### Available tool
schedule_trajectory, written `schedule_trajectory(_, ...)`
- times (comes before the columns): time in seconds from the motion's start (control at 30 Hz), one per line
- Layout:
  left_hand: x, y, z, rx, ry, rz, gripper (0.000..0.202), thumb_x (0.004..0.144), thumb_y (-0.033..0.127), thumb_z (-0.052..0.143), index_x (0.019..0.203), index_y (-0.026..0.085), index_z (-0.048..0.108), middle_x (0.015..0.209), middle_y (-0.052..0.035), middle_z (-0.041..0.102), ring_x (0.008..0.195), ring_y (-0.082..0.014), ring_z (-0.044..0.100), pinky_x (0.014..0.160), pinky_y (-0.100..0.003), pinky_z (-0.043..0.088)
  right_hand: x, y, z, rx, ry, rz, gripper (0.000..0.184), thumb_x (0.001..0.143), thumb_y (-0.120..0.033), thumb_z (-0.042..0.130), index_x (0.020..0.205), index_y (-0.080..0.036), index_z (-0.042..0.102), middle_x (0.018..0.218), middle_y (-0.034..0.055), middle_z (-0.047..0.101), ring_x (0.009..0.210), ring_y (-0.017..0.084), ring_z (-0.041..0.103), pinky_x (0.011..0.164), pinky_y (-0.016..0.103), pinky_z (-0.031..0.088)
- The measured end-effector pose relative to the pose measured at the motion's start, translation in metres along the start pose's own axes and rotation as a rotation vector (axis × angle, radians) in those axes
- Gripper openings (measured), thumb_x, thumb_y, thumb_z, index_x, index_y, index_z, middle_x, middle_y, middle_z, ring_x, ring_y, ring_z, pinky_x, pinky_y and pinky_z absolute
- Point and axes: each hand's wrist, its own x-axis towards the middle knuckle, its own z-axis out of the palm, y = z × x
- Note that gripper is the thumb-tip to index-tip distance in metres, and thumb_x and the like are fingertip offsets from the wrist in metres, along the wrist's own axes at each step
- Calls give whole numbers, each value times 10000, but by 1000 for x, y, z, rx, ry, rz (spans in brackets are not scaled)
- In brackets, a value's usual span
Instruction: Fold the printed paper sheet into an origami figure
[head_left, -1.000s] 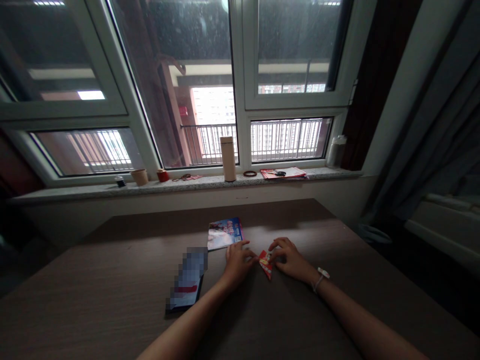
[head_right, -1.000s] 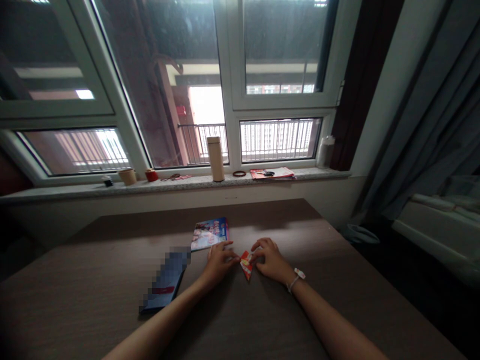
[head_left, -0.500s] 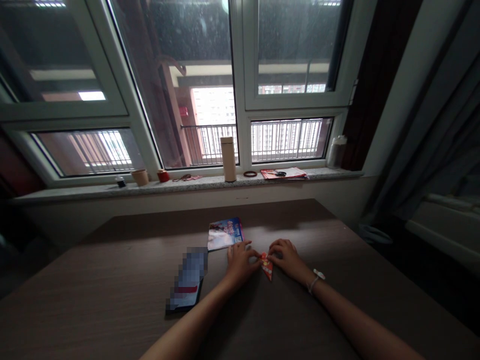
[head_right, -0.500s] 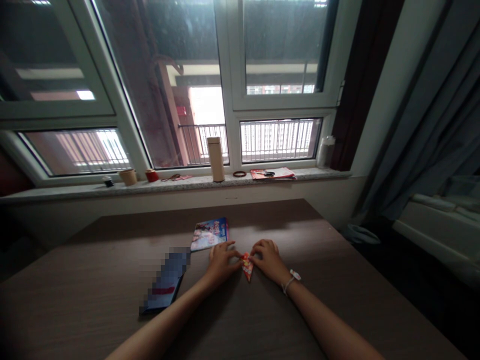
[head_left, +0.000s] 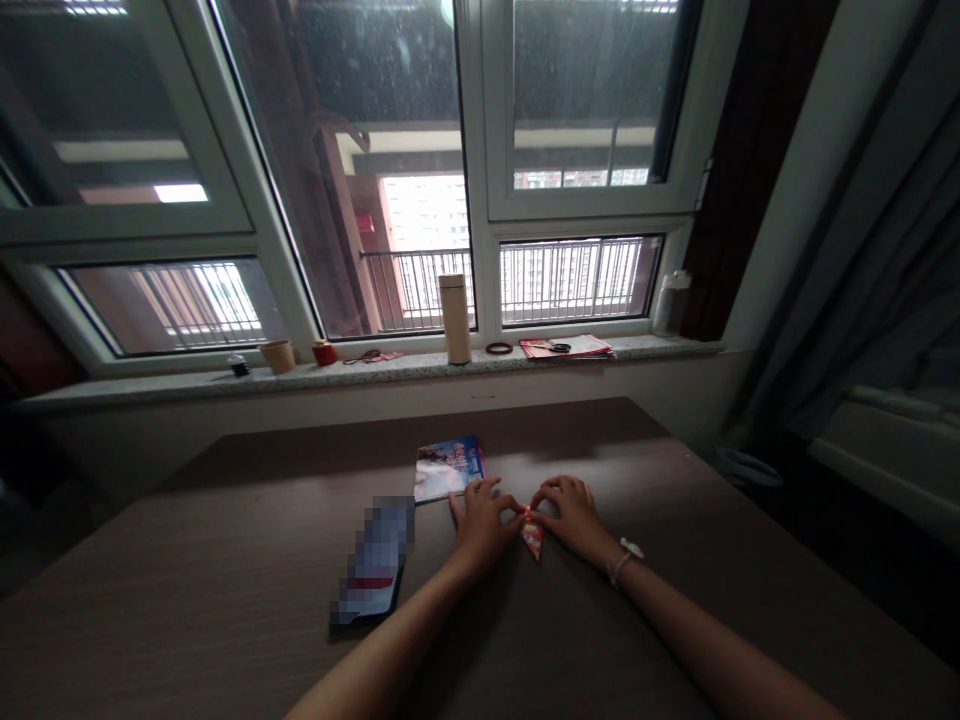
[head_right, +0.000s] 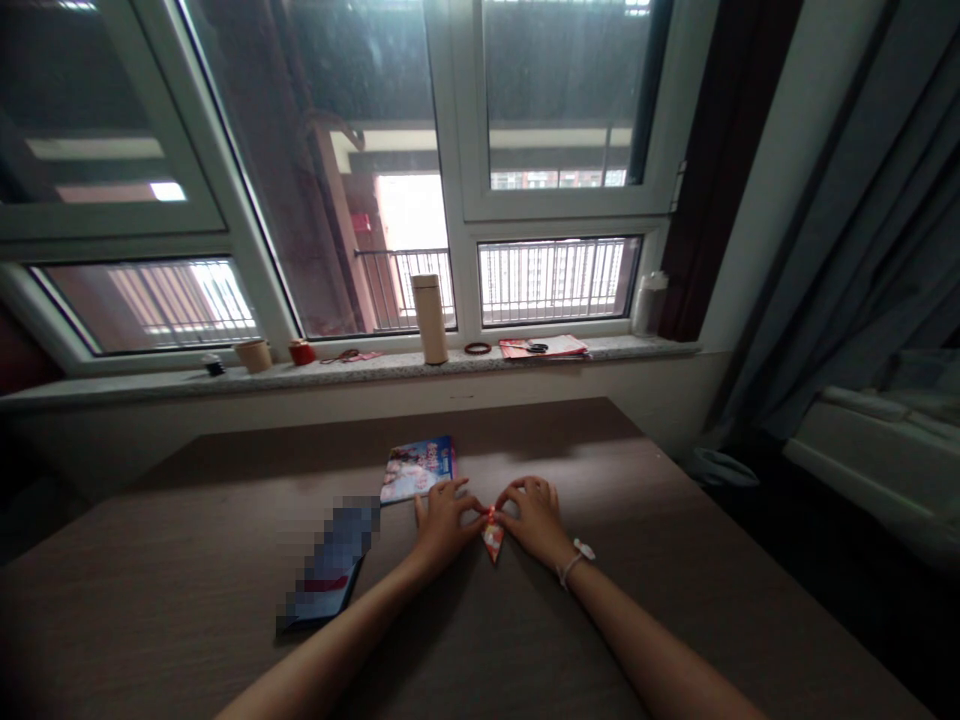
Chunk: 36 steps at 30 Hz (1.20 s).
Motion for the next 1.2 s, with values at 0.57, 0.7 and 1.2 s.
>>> schedule_trajectory(0.57, 3, -1, 6, 22, -28, -33, 170, 815, 433, 664, 957, 348, 700, 1449, -25, 420, 1382, -367, 204, 1006, -763, -1, 3, -1, 1, -3, -16, 39, 145, 768, -403, 689, 897, -339, 703, 1144, 18, 572, 1156, 257, 433, 1039, 460, 241)
schedule_trajectory(0.7, 5, -2, 4, 18, -60, -45, 160, 812, 412, 662, 954, 352, 706, 1465, -22, 398, 1393, -360, 202, 1025, -742, 24, 6, 2, 1, 0, -39, 50, 143, 758, -392, 690, 894, -359, 721, 1152, 5, 574, 1161, 256, 435, 1044, 456, 234)
schedule_trajectory(1.2, 8, -5, -8, -1, -168, -69, 179, 826, 413, 626, 983, 386, 708, 1523, 18, 323, 1420, -380, 139, 1027, -741, 15, 7, 7, -3, 43, -71, 45, 152, 768, -341, 660, 897, -362, 738, 1167, 4, 581, 1178, 251, 440, 1035, 425, 256)
